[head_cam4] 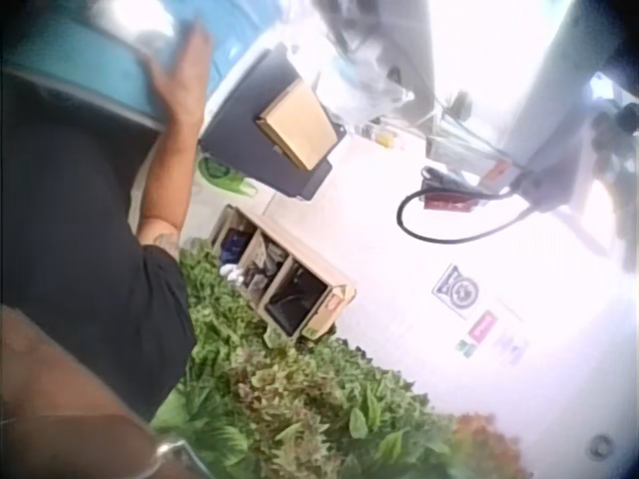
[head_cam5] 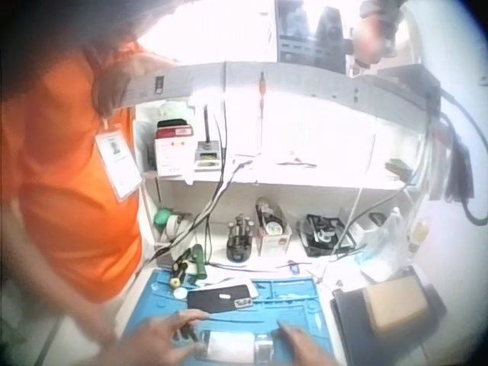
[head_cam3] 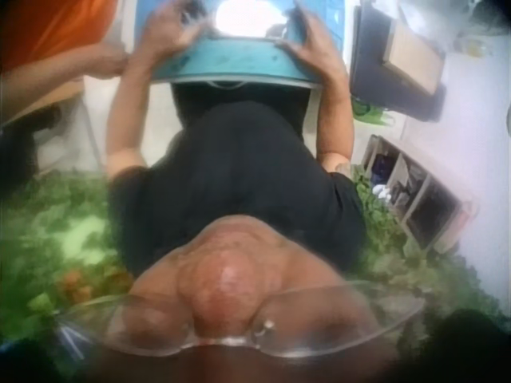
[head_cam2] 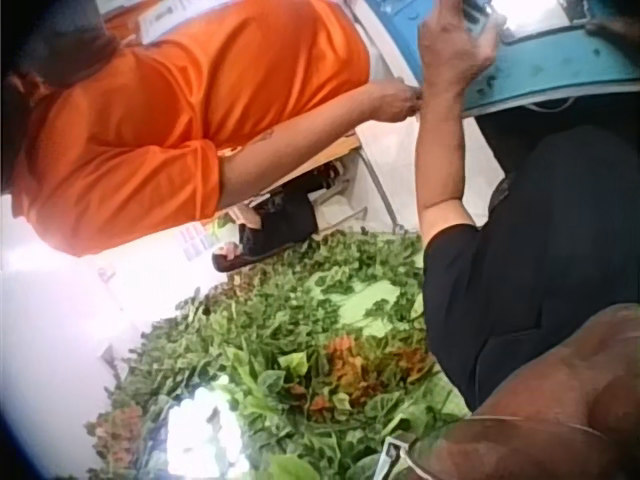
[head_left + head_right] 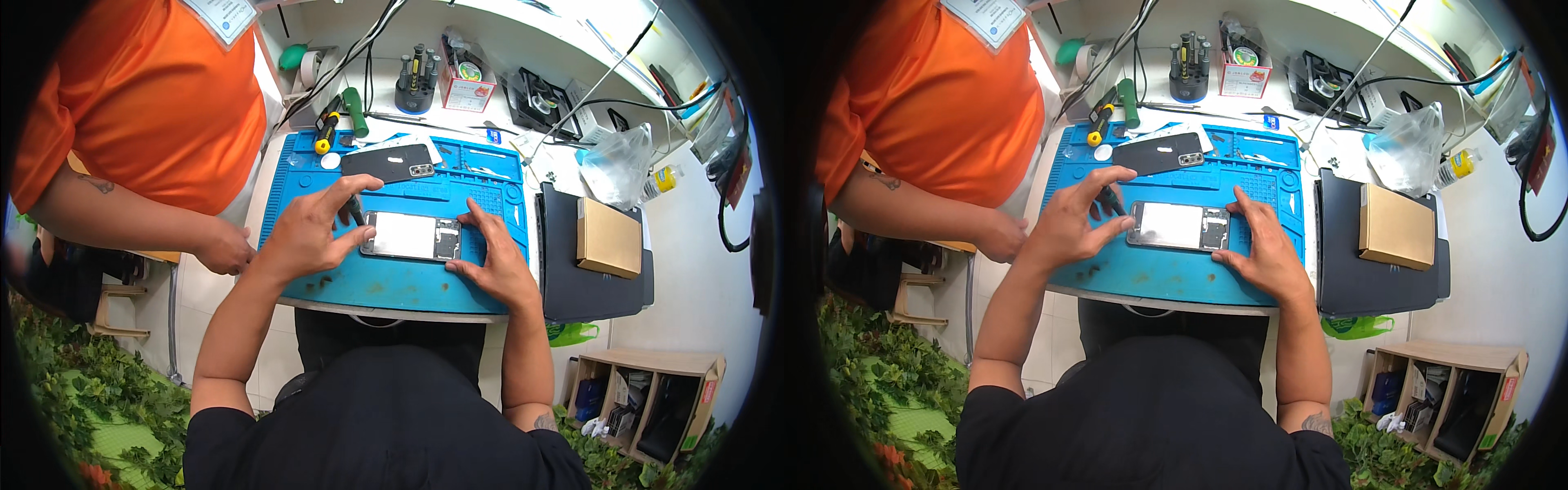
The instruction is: The person disassembles a mobile phone on a blue work mat by using a screwdriver to remove internal screws and handling internal components like a battery and camera module.
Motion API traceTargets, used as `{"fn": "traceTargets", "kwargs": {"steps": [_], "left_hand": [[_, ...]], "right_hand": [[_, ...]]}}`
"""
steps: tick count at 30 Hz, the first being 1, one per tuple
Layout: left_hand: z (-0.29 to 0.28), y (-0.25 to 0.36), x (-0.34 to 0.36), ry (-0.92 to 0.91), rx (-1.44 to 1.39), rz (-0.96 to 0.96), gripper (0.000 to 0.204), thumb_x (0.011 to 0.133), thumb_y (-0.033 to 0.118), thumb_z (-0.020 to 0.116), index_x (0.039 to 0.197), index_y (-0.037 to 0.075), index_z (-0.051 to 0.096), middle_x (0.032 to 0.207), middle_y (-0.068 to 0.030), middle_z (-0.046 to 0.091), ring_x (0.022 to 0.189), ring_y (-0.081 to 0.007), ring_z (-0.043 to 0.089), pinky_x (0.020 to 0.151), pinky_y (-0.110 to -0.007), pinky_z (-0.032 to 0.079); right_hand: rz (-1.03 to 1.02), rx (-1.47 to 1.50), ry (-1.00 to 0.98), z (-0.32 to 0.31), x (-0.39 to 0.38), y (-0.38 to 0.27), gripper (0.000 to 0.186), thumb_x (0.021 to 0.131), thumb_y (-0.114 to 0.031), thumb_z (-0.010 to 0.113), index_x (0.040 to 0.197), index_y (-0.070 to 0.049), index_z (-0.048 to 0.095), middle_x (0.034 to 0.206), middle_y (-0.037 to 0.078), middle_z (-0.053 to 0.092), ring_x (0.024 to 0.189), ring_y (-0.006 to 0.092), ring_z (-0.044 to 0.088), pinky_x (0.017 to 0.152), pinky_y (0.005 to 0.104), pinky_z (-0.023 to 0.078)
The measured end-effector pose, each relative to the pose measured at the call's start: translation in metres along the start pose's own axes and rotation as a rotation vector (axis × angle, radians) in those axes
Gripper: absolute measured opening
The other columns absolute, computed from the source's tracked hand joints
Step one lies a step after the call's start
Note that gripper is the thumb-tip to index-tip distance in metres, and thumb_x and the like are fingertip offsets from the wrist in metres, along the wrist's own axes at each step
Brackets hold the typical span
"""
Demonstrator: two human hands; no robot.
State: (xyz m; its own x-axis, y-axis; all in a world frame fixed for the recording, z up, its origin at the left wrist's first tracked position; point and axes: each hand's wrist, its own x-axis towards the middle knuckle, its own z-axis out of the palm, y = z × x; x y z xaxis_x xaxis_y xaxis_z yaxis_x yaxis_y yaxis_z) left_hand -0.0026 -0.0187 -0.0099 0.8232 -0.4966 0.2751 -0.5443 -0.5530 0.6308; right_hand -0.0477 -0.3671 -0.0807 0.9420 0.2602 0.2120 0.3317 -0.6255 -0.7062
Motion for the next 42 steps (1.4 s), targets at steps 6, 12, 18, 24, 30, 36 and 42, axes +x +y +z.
{"fn": "traceTargets", "kwargs": {"steps": [6,12,18,24,30,36,42], "left_hand": [[-0.010,0.004,0.003,-0.124,0.059,-0.072,0.064,0.098,0.005,0.088,0.155,0.020,0.062,0.115,-0.0100,0.081,0.097,-0.0258,0.081,0.084,-0.037,0.064],[-0.003,0.000,0.001,-0.094,0.048,-0.043,0.064,0.099,0.004,0.086,0.157,0.018,0.062,0.129,-0.0126,0.082,0.108,-0.0268,0.083,0.091,-0.037,0.066],[0.000,-0.001,0.000,-0.017,0.041,0.004,0.062,0.099,0.003,0.087,0.155,0.015,0.064,0.132,-0.0130,0.082,0.109,-0.0269,0.084,0.094,-0.037,0.067],[-0.002,0.002,0.002,-0.003,0.029,-0.007,0.052,0.098,0.001,0.087,0.146,0.011,0.071,0.128,-0.0104,0.083,0.103,-0.0249,0.085,0.092,-0.037,0.067],[-0.004,-0.009,0.003,-0.001,0.039,0.065,0.050,0.097,0.002,0.089,0.144,0.012,0.073,0.121,-0.0110,0.085,0.102,-0.0244,0.084,0.090,-0.036,0.067],[-0.003,-0.003,0.005,0.017,-0.011,0.111,0.056,0.098,0.001,0.088,0.151,0.014,0.072,0.118,-0.0109,0.085,0.100,-0.0238,0.083,0.089,-0.035,0.067],[0.000,-0.003,0.005,0.044,-0.014,0.144,0.062,0.097,0.001,0.089,0.154,0.014,0.070,0.116,-0.0115,0.084,0.100,-0.0227,0.083,0.092,-0.036,0.066]], "right_hand": [[0.037,-0.006,-0.034,-0.005,0.003,-0.004,0.118,0.078,-0.018,0.105,0.177,-0.003,0.042,0.147,0.016,0.071,0.140,0.0360,0.065,0.119,0.0459,0.057],[-0.058,-0.065,0.044,0.002,0.001,-0.012,0.107,0.080,-0.021,0.103,0.171,0.000,0.049,0.147,0.020,0.070,0.142,0.0394,0.064,0.123,0.0484,0.053],[-0.289,-0.183,0.052,0.022,0.007,-0.041,0.071,0.091,-0.022,0.095,0.151,0.000,0.065,0.146,0.019,0.069,0.143,0.0428,0.061,0.131,0.0575,0.043],[-0.348,-0.178,-0.036,0.056,0.021,-0.064,0.038,0.099,-0.019,0.085,0.133,-0.003,0.078,0.127,0.015,0.071,0.128,0.0370,0.063,0.115,0.0538,0.050],[-0.337,-0.233,-0.022,0.080,0.024,-0.063,0.015,0.096,-0.015,0.084,0.108,-0.005,0.085,0.101,0.010,0.068,0.105,0.0318,0.063,0.093,0.0482,0.050],[-0.355,-0.199,0.040,0.084,0.018,-0.060,0.012,0.094,-0.013,0.084,0.103,-0.005,0.084,0.097,0.010,0.067,0.102,0.0319,0.063,0.090,0.0476,0.050],[-0.366,-0.204,0.039,0.079,0.027,-0.056,0.009,0.092,-0.009,0.081,0.100,-0.005,0.083,0.097,0.010,0.067,0.102,0.0325,0.063,0.090,0.0475,0.050]]}}
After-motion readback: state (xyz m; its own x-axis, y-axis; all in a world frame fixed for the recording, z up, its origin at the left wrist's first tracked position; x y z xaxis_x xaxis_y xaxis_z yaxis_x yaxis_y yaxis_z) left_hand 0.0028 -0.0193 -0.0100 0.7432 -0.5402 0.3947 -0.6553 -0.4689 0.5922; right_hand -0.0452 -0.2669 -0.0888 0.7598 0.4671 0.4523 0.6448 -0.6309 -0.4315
